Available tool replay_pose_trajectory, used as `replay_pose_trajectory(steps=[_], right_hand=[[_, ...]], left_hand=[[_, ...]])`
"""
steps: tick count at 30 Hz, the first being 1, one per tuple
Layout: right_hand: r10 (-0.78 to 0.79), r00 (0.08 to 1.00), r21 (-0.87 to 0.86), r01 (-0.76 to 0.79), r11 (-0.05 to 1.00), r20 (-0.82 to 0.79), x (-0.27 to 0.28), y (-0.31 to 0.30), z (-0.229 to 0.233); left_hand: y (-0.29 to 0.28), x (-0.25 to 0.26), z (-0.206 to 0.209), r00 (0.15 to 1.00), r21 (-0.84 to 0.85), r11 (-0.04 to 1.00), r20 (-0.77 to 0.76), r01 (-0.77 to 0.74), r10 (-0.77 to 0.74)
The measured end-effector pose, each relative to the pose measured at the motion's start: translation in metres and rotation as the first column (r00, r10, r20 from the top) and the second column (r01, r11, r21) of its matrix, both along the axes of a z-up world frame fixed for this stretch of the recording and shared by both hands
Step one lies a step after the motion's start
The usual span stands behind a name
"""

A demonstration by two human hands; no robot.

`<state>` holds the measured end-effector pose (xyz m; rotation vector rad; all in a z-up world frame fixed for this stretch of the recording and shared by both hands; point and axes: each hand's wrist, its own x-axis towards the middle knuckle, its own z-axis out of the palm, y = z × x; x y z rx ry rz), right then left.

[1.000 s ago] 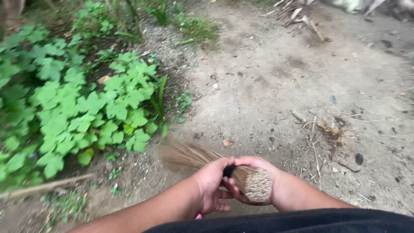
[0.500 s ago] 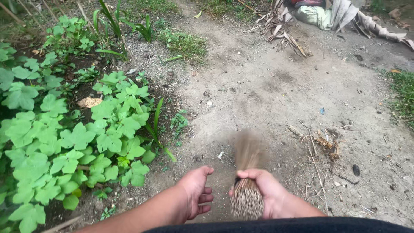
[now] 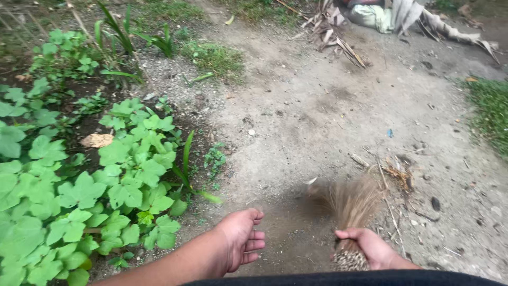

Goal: The person sweeps dry leaves and debris across a grassy yard and dirt path using a bundle of sticks.

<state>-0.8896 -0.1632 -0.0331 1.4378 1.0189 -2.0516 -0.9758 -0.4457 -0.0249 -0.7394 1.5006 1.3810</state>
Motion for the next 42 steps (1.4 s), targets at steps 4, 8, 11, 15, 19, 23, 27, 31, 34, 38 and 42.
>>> replay_pose_trajectory(steps=[4,8,11,15,19,23,27,31,34,38,42], right_hand=[[0.058,0.997,-0.129,-0.064,0.99,-0.048,0.01,0.004,0.016],[0.348,0.843,-0.148,-0.438,0.887,-0.41,0.004,0.04,-0.006],[0.204,0.94,-0.204,-0.264,0.943,-0.274,-0.01,0.113,-0.035],[0.085,0.982,-0.138,-0.109,0.984,-0.166,-0.035,0.244,-0.085],[0.048,0.992,0.11,-0.061,0.992,0.121,-0.069,0.298,-0.109],[0.352,0.929,0.387,-0.285,0.877,-0.113,-0.102,0.239,-0.092],[0.282,0.892,-0.207,-0.368,0.906,-0.354,-0.116,0.198,-0.039],[0.337,0.858,-0.417,-0.489,0.766,-0.387,-0.142,0.189,-0.041],[0.211,0.936,-0.426,-0.319,0.847,-0.283,-0.154,0.236,-0.061],[-0.054,0.995,-0.264,0.029,0.964,-0.086,-0.18,0.307,-0.059],[-0.292,0.956,0.21,0.279,0.937,0.03,-0.201,0.315,0.002]], left_hand=[[0.031,-0.007,-0.009,0.999,0.0,0.999,0.021,0.05,-0.05],[0.074,-0.021,-0.008,0.993,0.042,0.992,0.012,0.119,-0.119],[0.102,-0.039,0.001,0.988,0.061,0.986,-0.01,0.153,-0.152],[0.13,-0.057,0.016,0.989,-0.03,0.989,-0.026,0.147,-0.147],[0.173,-0.074,0.023,0.989,-0.078,0.986,0.004,0.148,-0.148],[0.229,-0.087,0.029,0.996,-0.022,0.995,-0.013,0.093,-0.093],[0.274,-0.102,0.04,0.989,-0.084,0.99,-0.092,0.11,-0.117],[0.292,-0.114,0.039,0.981,-0.154,0.986,-0.17,0.063,-0.089],[0.281,-0.116,0.035,0.993,-0.124,0.991,-0.104,0.049,-0.062],[0.257,-0.126,0.036,0.988,-0.096,0.989,-0.09,0.114,-0.123],[0.233,-0.137,0.04,0.996,-0.215,0.973,-0.021,0.085,-0.091]])
